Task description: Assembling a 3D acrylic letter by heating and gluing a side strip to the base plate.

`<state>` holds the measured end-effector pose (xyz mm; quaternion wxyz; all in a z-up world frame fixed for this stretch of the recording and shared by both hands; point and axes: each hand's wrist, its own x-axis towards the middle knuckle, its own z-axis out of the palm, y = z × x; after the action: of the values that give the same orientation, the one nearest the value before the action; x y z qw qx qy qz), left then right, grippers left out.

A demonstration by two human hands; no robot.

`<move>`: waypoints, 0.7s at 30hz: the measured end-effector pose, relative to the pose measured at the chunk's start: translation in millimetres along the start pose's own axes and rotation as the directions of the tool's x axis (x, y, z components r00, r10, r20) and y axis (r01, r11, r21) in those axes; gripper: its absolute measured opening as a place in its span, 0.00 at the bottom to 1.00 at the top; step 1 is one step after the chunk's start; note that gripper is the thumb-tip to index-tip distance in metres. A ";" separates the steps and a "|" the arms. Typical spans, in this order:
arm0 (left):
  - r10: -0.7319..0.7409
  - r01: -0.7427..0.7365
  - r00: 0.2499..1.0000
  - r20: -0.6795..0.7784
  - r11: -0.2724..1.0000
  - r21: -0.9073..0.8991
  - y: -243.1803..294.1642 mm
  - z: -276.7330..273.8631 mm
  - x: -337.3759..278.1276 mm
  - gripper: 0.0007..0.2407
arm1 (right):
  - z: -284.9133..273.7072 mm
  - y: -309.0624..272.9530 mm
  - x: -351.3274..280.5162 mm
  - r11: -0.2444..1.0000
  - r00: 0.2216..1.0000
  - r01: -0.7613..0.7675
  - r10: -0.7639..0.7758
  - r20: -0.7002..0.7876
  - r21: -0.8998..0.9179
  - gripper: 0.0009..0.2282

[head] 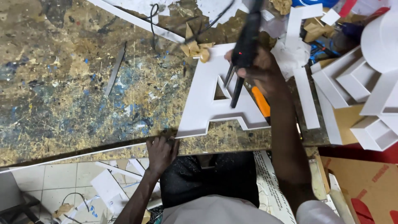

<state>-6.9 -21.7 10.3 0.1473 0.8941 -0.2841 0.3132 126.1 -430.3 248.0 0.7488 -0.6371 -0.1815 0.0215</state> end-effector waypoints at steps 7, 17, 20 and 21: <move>0.021 -0.024 0.999 -0.036 0.996 -0.081 -3.1 0.0 8.7 0.12 | 17.6 50.5 -105.3 0.964 0.950 -0.006 0.088 -0.300 0.264 0.17; 0.062 -0.063 0.998 -0.027 0.996 -0.062 -5.4 -7.9 19.3 0.12 | 28.0 139.4 -165.2 0.999 0.879 0.019 -0.040 -0.475 -0.049 0.24; 0.041 -0.042 0.999 -0.034 0.998 -0.037 -4.4 -11.8 18.7 0.11 | 37.0 124.6 -157.1 0.986 0.910 -0.012 -0.058 -0.411 -0.167 0.26; 0.035 -0.037 0.998 -0.044 0.998 -0.041 -4.5 -10.9 19.1 0.11 | 37.1 117.5 -153.2 0.971 0.927 -0.026 -0.067 -0.370 -0.239 0.27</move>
<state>2.9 -21.2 30.5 0.1663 0.8787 -0.3034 0.3290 -4.6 -413.6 102.1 0.6875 -0.7130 -0.0429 -0.1306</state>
